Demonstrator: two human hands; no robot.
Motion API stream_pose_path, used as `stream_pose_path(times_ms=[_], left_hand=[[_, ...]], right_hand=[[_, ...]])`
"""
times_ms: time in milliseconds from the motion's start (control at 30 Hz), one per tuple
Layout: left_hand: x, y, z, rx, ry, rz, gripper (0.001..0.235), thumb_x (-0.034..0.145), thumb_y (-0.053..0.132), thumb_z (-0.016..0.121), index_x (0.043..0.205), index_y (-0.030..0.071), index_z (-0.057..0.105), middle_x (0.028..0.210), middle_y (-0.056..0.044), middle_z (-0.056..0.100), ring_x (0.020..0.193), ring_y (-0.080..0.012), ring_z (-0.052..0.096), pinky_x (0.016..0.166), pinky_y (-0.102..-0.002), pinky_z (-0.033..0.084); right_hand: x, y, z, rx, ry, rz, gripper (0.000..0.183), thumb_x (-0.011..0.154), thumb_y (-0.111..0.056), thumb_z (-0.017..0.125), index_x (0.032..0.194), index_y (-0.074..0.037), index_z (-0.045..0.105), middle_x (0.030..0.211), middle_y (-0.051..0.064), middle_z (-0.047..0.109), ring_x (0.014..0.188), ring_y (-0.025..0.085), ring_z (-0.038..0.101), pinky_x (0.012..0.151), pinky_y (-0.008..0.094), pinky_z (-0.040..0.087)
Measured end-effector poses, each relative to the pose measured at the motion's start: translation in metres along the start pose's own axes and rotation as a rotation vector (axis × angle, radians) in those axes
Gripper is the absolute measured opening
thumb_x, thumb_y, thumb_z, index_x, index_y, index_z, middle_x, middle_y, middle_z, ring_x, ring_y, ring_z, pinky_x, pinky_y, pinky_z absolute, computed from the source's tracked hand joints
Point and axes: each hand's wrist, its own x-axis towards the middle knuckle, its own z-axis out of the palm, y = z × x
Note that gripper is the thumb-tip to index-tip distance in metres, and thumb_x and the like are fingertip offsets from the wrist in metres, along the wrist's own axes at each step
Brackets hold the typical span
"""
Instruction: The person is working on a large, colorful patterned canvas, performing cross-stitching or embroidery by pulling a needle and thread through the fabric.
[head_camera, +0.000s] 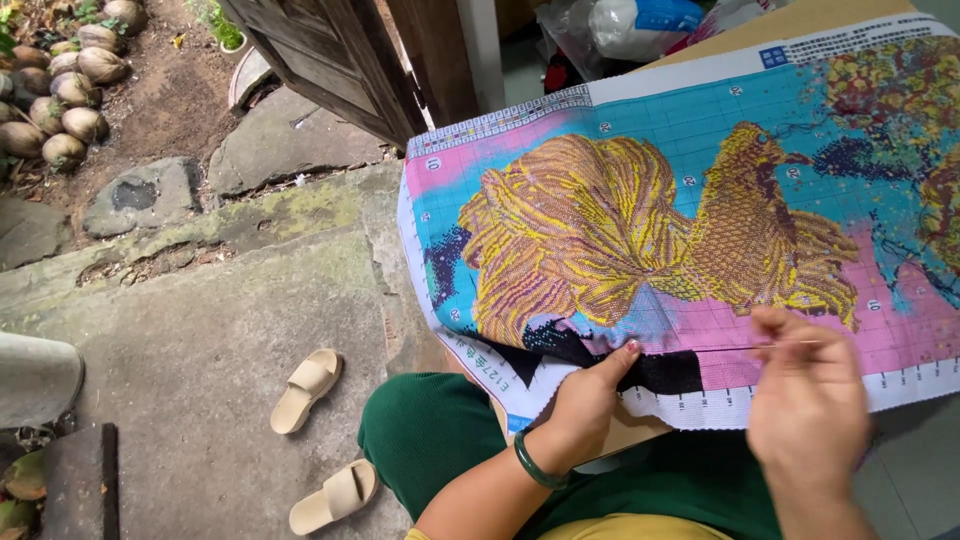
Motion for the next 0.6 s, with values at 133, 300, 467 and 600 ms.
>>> stream_pose_path(times_ms=[133,300,467,600], left_hand=[[-0.003,0.008,-0.012,0.024,0.024,0.038,0.045,0.084,0.023,0.076,0.123,0.001,0.074,0.131,-0.009,0.073,0.124,-0.0199,0.067,0.109,-0.030,0.053],[-0.006,0.014,-0.020,0.006,0.054,0.053,0.038,0.085,0.017,0.076,0.118,-0.001,0.076,0.121,-0.011,0.076,0.113,-0.0197,0.071,0.103,-0.029,0.056],[-0.006,0.013,-0.026,0.041,0.053,0.070,0.042,0.082,0.018,0.077,0.119,-0.001,0.075,0.129,-0.011,0.074,0.125,-0.0195,0.068,0.115,-0.030,0.051],[-0.006,0.016,-0.030,-0.020,0.046,0.096,0.035,0.081,0.015,0.079,0.112,-0.002,0.078,0.117,-0.012,0.078,0.111,-0.0188,0.072,0.105,-0.029,0.056]], right_hand=[[0.015,-0.036,-0.014,0.254,-0.092,0.222,0.017,0.119,-0.026,0.048,0.105,-0.027,0.057,0.094,0.008,0.058,0.087,0.028,0.056,0.088,0.044,0.047],[0.027,-0.036,-0.029,0.076,-0.123,0.065,0.010,0.113,-0.039,0.057,0.107,-0.033,0.052,0.067,-0.005,0.039,0.052,0.007,0.033,0.051,0.024,0.028],[0.042,-0.020,-0.046,-0.128,-0.167,-0.014,0.020,0.118,-0.039,0.050,0.105,-0.026,0.042,0.069,-0.001,0.035,0.054,0.009,0.029,0.056,0.027,0.027],[0.050,-0.004,-0.037,-0.069,-0.149,-0.030,0.020,0.118,-0.037,0.054,0.105,-0.025,0.045,0.069,0.000,0.037,0.055,0.008,0.030,0.059,0.026,0.025]])
